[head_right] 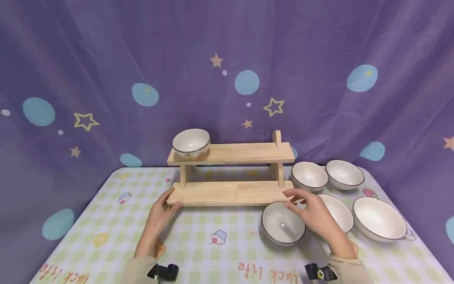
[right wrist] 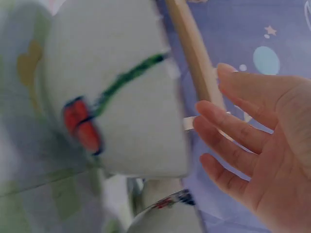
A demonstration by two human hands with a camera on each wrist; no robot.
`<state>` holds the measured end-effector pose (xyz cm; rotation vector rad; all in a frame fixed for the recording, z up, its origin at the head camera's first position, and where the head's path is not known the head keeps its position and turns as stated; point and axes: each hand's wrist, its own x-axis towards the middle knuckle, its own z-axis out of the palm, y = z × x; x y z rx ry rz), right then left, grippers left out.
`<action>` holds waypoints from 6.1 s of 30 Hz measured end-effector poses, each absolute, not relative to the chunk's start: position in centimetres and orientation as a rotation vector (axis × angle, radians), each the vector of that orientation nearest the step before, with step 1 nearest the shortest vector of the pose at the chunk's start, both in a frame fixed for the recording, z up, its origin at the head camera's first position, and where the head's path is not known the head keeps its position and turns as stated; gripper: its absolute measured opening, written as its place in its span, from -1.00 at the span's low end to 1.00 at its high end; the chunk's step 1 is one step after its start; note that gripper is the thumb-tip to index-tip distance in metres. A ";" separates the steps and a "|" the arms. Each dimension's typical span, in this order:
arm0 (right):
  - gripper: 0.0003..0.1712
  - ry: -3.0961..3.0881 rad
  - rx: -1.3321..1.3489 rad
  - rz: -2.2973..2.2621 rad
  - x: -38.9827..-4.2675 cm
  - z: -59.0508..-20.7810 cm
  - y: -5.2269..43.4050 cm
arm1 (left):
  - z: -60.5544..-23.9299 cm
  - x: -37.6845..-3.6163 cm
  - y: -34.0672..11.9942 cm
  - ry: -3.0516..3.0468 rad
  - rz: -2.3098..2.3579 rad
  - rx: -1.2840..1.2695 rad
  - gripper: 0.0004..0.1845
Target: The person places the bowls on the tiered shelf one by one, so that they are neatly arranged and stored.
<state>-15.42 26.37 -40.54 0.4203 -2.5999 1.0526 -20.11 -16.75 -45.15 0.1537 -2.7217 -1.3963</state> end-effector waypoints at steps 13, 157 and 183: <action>-0.71 -2.605 0.366 0.982 -16.4 -42.4 26.2 | -45.3 -20.0 -16.7 -2.724 -1.392 0.144 -0.25; -0.74 -2.677 0.369 1.152 -23.3 -32.8 19.3 | -44.9 -19.9 -17.5 -2.788 -1.335 0.198 -0.30; -0.67 -2.675 0.271 1.292 -26.6 -30.3 17.5 | -45.2 -19.8 -16.6 -2.809 -1.331 0.198 -0.31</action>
